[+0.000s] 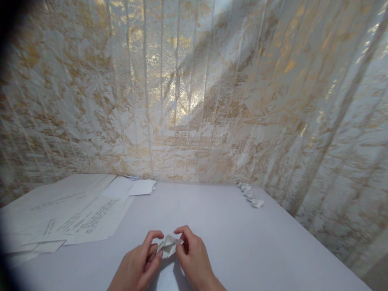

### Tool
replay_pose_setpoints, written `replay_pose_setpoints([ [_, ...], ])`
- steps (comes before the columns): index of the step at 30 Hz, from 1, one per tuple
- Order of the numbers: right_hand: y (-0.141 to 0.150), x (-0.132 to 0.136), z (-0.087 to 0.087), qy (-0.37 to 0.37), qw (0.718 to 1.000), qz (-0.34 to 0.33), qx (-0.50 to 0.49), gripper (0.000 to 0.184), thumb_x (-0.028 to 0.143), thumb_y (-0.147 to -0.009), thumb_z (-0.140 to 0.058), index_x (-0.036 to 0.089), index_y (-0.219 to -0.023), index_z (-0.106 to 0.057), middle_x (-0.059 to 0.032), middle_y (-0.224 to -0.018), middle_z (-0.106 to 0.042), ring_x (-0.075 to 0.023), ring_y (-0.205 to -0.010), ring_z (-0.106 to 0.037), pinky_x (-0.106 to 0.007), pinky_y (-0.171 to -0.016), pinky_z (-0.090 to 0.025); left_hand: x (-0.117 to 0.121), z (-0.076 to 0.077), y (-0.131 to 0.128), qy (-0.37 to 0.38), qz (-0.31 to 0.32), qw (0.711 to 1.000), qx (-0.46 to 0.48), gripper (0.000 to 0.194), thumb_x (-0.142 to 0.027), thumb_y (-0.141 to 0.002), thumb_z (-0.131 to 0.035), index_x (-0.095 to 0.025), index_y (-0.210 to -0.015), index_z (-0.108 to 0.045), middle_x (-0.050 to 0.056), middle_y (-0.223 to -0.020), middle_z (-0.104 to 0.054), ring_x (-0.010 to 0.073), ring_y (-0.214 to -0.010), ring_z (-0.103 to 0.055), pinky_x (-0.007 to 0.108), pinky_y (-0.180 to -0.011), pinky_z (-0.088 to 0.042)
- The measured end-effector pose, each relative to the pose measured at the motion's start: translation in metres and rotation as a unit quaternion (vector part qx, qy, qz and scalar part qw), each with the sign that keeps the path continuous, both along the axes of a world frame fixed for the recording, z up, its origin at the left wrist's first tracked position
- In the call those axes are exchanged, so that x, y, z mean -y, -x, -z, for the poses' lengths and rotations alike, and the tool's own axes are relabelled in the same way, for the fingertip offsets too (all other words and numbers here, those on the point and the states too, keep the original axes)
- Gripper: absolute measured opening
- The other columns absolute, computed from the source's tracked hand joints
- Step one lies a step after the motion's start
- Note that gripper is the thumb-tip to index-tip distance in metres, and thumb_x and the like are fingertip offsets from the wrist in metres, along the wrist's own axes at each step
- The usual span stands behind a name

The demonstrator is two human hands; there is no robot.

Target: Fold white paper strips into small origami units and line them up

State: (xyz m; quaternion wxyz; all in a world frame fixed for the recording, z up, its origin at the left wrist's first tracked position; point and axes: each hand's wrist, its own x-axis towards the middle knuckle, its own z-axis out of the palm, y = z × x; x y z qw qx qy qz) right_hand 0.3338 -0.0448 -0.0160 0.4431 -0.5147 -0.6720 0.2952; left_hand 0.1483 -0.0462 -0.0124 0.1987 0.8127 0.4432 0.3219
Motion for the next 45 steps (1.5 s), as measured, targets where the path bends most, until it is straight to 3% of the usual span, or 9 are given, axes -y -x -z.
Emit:
replay_pose_setpoints([
  [9,0.000,0.001,-0.001,-0.017,1.000,0.021,0.016,0.028,0.018,-0.086,-0.044,0.019,-0.106,-0.064,0.0049,-0.066,-0.046,-0.0154,-0.058,-0.047,-0.025,-0.057,-0.033,-0.004,-0.004,0.002,0.068,-0.011,0.996,-0.063,0.021,-0.018,-0.095,-0.034,-0.025,-0.114,-0.039,-0.005,-0.066,-0.063,0.0218,-0.063,-0.065,0.029,-0.061,-0.035],
  [15,0.005,0.005,0.000,-0.068,0.994,0.013,0.088,0.041,0.007,-0.072,-0.047,0.019,-0.108,-0.063,0.0087,-0.062,-0.037,-0.0145,-0.055,-0.043,-0.024,-0.055,-0.029,-0.005,-0.008,0.001,0.096,-0.026,0.991,-0.092,0.019,-0.013,-0.093,-0.034,-0.025,-0.107,-0.038,-0.002,-0.070,-0.072,0.0238,-0.071,-0.072,0.029,-0.063,-0.035],
  [20,0.007,0.007,0.000,-0.111,0.987,0.003,0.118,0.044,0.005,-0.072,-0.044,0.020,-0.110,-0.061,0.0080,-0.063,-0.039,-0.0143,-0.055,-0.045,-0.022,-0.054,-0.031,-0.006,-0.009,-0.001,0.104,-0.044,0.986,-0.123,0.022,-0.012,-0.093,-0.034,-0.024,-0.111,-0.040,-0.001,-0.073,-0.075,0.0248,-0.077,-0.075,0.030,-0.065,-0.038],
  [26,0.005,0.008,0.004,-0.110,0.976,-0.002,0.187,0.046,0.003,-0.077,-0.045,0.020,-0.119,-0.053,0.0071,-0.066,-0.050,-0.0151,-0.054,-0.051,-0.024,-0.054,-0.036,-0.005,-0.011,-0.001,0.111,-0.045,0.986,-0.115,0.023,-0.011,-0.093,-0.038,-0.024,-0.112,-0.040,-0.003,-0.073,-0.076,0.0225,-0.077,-0.075,0.028,-0.065,-0.038],
  [30,0.002,0.005,0.012,-0.180,0.943,0.026,0.280,0.052,0.006,-0.077,-0.056,0.019,-0.127,-0.049,-0.0051,-0.094,-0.068,-0.0235,-0.080,-0.064,-0.032,-0.071,-0.048,-0.005,-0.013,-0.003,0.108,-0.046,0.986,-0.120,0.022,-0.012,-0.093,-0.041,-0.023,-0.113,-0.042,-0.002,-0.074,-0.077,0.0229,-0.080,-0.075,0.028,-0.066,-0.039],
  [32,0.002,0.002,0.013,-0.229,0.918,0.047,0.322,0.054,0.004,-0.072,-0.062,0.020,-0.123,-0.052,-0.0099,-0.109,-0.068,-0.0298,-0.095,-0.063,-0.041,-0.083,-0.049,-0.006,-0.013,-0.004,0.109,-0.051,0.983,-0.140,0.023,-0.012,-0.094,-0.041,-0.022,-0.115,-0.043,-0.001,-0.077,-0.078,0.0237,-0.083,-0.076,0.029,-0.068,-0.040],
  [34,0.003,0.001,0.012,-0.251,0.904,0.048,0.342,0.048,0.000,-0.069,-0.066,0.022,-0.111,-0.057,-0.0091,-0.109,-0.067,-0.0303,-0.096,-0.061,-0.043,-0.084,-0.049,-0.006,-0.014,-0.005,0.111,-0.056,0.980,-0.157,0.024,-0.012,-0.094,-0.041,-0.021,-0.116,-0.044,0.001,-0.080,-0.078,0.0249,-0.086,-0.076,0.029,-0.069,-0.040],
  [39,0.006,-0.002,0.010,-0.282,0.895,0.047,0.341,0.044,-0.008,-0.068,-0.070,0.024,-0.097,-0.063,-0.0071,-0.126,-0.064,-0.0300,-0.111,-0.056,-0.043,-0.094,-0.048,-0.008,-0.014,-0.008,0.115,-0.054,0.980,-0.156,0.027,-0.012,-0.094,-0.041,-0.019,-0.120,-0.044,0.003,-0.082,-0.079,0.0258,-0.087,-0.076,0.031,-0.070,-0.042],
  [45,0.005,-0.005,0.010,-0.248,0.909,0.022,0.335,0.032,0.000,-0.074,-0.078,0.026,-0.091,-0.069,-0.0036,-0.130,-0.065,-0.0301,-0.116,-0.054,-0.044,-0.098,-0.047,-0.005,-0.014,-0.011,0.103,-0.058,0.980,-0.160,0.038,-0.019,-0.091,-0.049,-0.018,-0.128,-0.042,0.001,-0.079,-0.077,0.0253,-0.084,-0.076,0.030,-0.070,-0.044],
])
